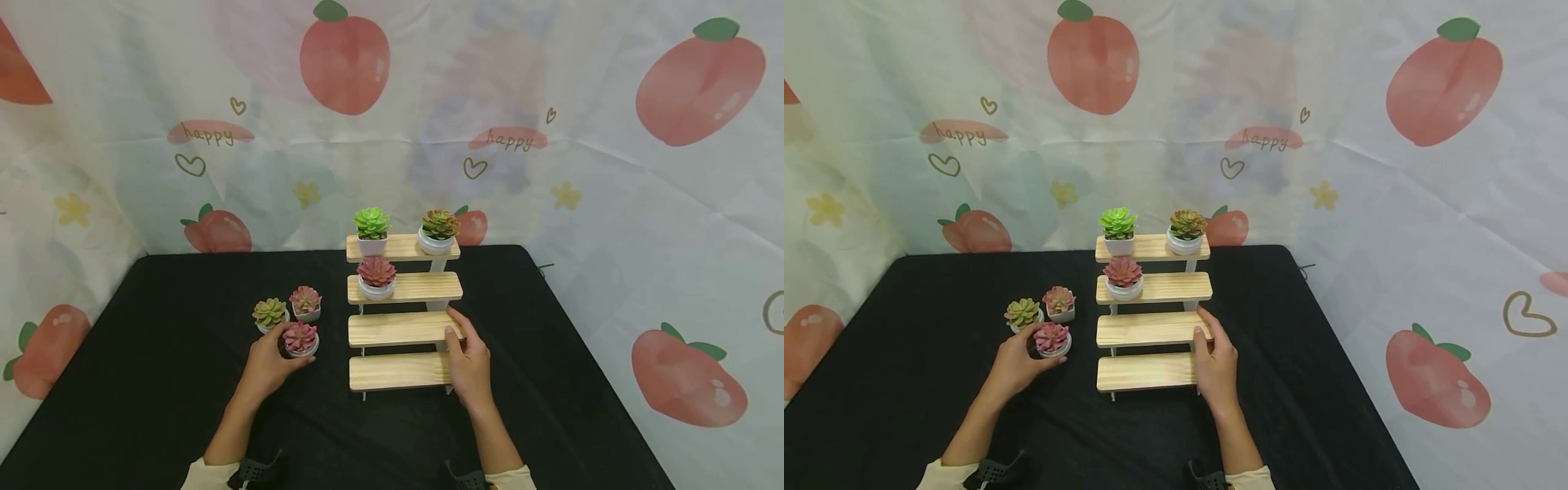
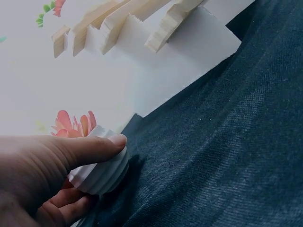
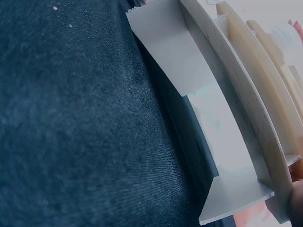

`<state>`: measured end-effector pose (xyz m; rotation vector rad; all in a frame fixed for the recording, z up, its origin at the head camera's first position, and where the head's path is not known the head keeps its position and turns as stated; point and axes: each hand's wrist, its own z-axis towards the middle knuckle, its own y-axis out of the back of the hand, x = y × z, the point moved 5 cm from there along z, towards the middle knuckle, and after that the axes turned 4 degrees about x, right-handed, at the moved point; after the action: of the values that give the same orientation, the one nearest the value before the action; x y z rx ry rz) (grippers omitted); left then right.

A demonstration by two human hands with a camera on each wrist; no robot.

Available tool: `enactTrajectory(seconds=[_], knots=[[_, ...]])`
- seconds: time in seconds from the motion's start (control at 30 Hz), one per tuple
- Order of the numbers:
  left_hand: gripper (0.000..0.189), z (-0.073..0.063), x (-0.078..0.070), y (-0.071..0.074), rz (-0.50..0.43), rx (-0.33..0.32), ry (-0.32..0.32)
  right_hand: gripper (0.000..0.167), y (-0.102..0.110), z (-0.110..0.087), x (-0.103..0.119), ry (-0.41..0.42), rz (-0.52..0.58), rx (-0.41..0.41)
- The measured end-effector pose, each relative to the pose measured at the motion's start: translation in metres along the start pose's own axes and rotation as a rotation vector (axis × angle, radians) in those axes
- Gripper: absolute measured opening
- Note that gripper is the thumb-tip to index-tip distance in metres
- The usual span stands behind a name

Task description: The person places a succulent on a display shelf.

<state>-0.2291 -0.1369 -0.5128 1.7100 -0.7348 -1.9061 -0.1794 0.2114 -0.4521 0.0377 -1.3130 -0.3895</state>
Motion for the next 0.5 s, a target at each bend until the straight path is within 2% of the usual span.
enactTrajectory(seconds=[0.5], knots=[[0.072,0.0008,-0.0074,0.0038,-0.012,-0.004,-0.018,0.037,0.0003,0.0003,-0.0001,-0.01,-0.006,-0.003]])
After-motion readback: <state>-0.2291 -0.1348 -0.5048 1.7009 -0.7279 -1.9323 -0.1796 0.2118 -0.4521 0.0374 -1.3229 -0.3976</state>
